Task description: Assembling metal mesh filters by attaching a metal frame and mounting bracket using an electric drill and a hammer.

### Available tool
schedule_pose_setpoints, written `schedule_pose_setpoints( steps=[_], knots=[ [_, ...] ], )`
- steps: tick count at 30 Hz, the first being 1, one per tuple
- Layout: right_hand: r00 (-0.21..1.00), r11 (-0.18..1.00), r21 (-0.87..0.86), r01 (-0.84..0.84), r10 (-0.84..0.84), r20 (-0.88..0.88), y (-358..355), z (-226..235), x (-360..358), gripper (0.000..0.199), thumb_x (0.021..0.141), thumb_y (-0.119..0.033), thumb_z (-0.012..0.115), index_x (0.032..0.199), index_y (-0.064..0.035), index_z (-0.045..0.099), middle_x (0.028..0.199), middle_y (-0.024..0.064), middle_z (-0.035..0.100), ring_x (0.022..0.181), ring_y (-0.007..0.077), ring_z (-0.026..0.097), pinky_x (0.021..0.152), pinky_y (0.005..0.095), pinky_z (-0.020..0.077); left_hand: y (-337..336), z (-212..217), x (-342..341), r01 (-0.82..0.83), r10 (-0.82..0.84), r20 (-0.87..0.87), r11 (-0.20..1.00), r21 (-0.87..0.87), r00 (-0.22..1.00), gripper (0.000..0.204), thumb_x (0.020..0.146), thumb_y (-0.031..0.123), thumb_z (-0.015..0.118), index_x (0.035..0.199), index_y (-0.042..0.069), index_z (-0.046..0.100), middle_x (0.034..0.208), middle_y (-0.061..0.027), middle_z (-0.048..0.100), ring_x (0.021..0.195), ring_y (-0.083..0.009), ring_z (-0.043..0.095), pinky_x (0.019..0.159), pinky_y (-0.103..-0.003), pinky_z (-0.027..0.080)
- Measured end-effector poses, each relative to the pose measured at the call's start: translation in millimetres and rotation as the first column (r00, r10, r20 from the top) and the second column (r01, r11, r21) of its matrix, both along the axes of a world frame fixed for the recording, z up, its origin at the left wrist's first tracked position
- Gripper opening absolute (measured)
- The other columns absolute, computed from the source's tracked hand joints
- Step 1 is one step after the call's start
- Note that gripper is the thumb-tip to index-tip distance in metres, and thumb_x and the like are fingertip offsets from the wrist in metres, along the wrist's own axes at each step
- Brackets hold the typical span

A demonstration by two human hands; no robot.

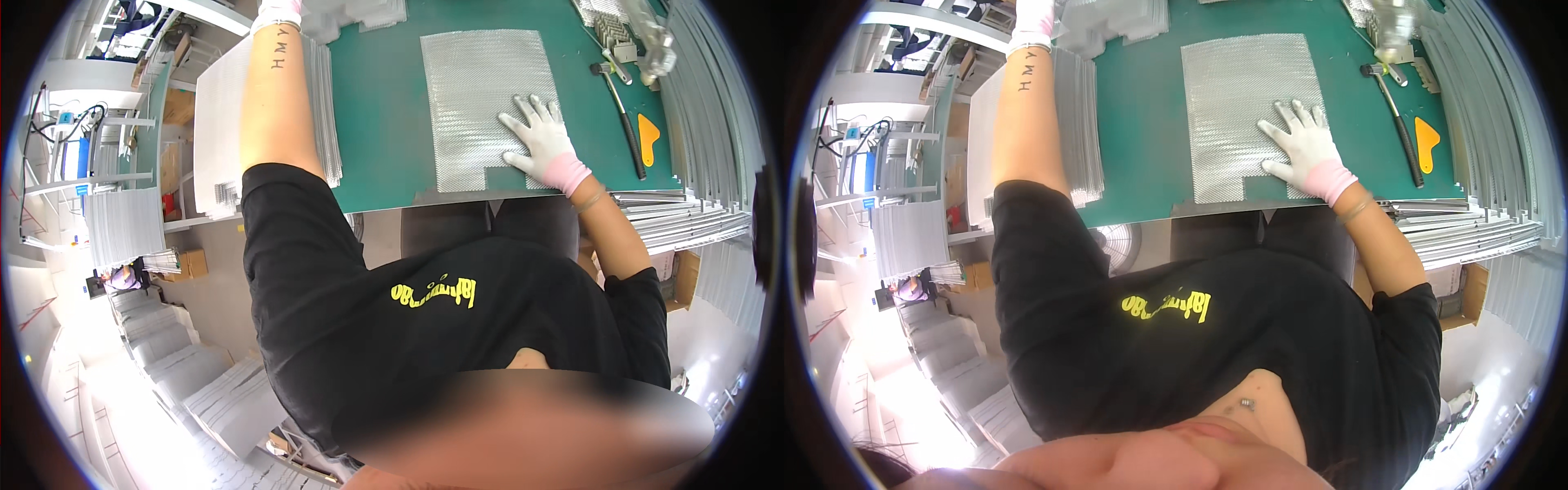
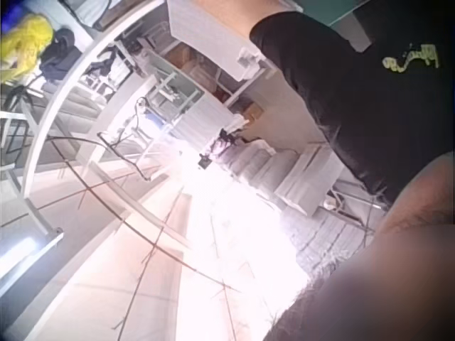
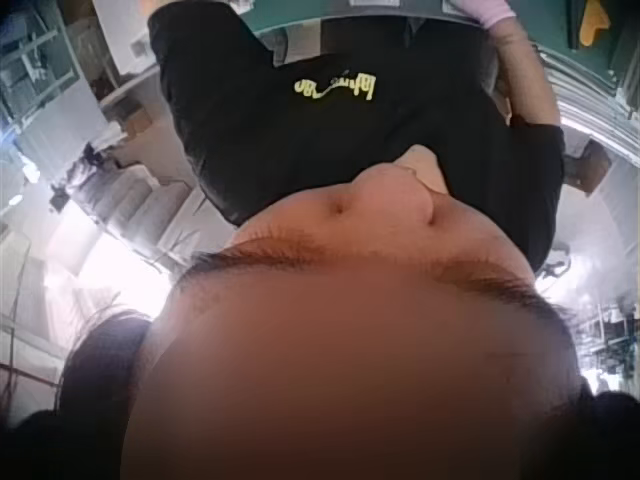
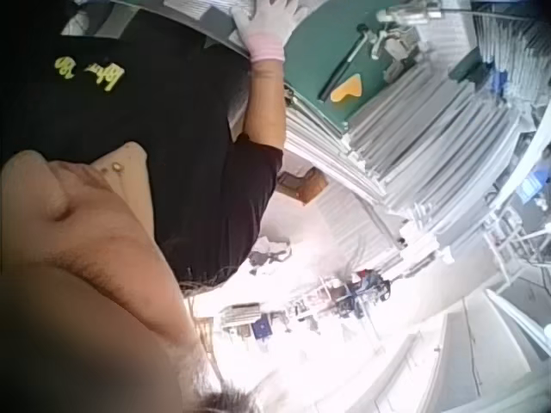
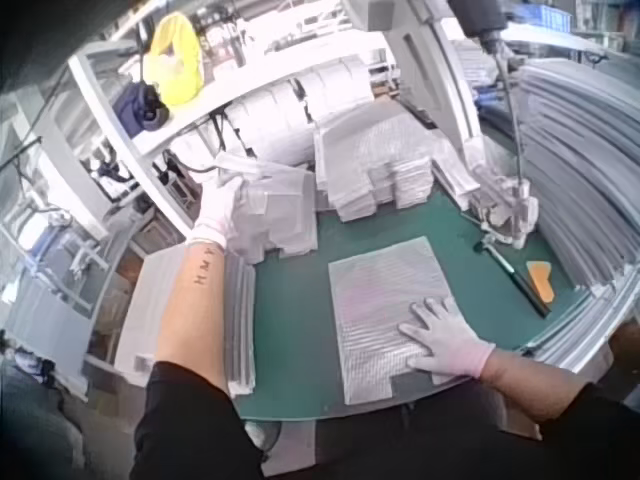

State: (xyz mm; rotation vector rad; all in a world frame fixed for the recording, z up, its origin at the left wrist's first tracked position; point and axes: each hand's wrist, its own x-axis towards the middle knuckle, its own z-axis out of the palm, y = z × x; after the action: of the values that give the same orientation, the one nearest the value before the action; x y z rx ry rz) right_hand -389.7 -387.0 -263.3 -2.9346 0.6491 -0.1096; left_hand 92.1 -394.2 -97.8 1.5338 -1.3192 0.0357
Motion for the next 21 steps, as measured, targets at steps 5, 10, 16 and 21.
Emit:
schedule_pose_setpoints(
  steps=[5,10,16,21],
  knots=[
    [0.952,0.991,0.12,0.064,-0.097,0.289,-22.2,-5.6,-17.6,0.061,0.082,-0.037,0.07,0.137,-0.0164,0.056,0.145,0.0203,0.046,0.137,0.0438,0.037,0.115,0.0548,0.0261,25.6,7.4,-70.3,-0.625,0.697,0.234,0.714,-0.316,0.678,0.068,0.084,0.02,0.073,0.14,-0.005,0.044,0.131,-0.0283,0.056,0.121,-0.0348,0.056,0.103,-0.04,0.043],
    [0.887,0.912,0.02,0.41,-0.404,0.222,-13.1,-13.2,-52.8,0.067,0.081,-0.035,0.071,0.139,-0.0082,0.051,0.138,0.0225,0.052,0.13,0.0446,0.043,0.108,0.0541,0.032,126.4,-50.3,-229.9,-0.315,0.311,0.277,0.949,-0.03,0.909,0.043,0.088,0.025,0.068,0.12,-0.003,0.062,0.11,-0.0237,0.065,0.11,-0.0382,0.06,0.102,-0.044,0.043],
    [0.829,0.922,0.261,0.284,-0.374,0.417,11.7,-14.0,-48.3,0.069,0.078,-0.02,0.075,0.141,-0.0066,0.049,0.138,0.0229,0.05,0.132,0.04,0.044,0.111,0.0472,0.0342,182.6,-186.9,-299.6,-0.304,-0.01,0.478,0.761,0.573,0.878,0.078,0.088,0.04,0.064,0.143,-0.008,0.038,0.146,-0.0268,0.042,0.138,-0.0437,0.037,0.118,-0.052,0.021],
    [0.403,0.543,0.797,-0.265,-0.688,0.603,15.5,24.7,-41.5,0.072,0.089,-0.002,0.069,0.151,0.0,0.032,0.147,0.0164,0.045,0.105,0.012,0.06,0.088,0.0217,0.0517,183.1,-188.8,-296.8,-0.113,0.101,0.052,0.926,0.359,0.994,0.078,0.09,0.025,0.067,0.149,-0.008,0.028,0.153,-0.0272,0.033,0.143,-0.0402,0.032,0.12,-0.046,0.022]
  ],
)
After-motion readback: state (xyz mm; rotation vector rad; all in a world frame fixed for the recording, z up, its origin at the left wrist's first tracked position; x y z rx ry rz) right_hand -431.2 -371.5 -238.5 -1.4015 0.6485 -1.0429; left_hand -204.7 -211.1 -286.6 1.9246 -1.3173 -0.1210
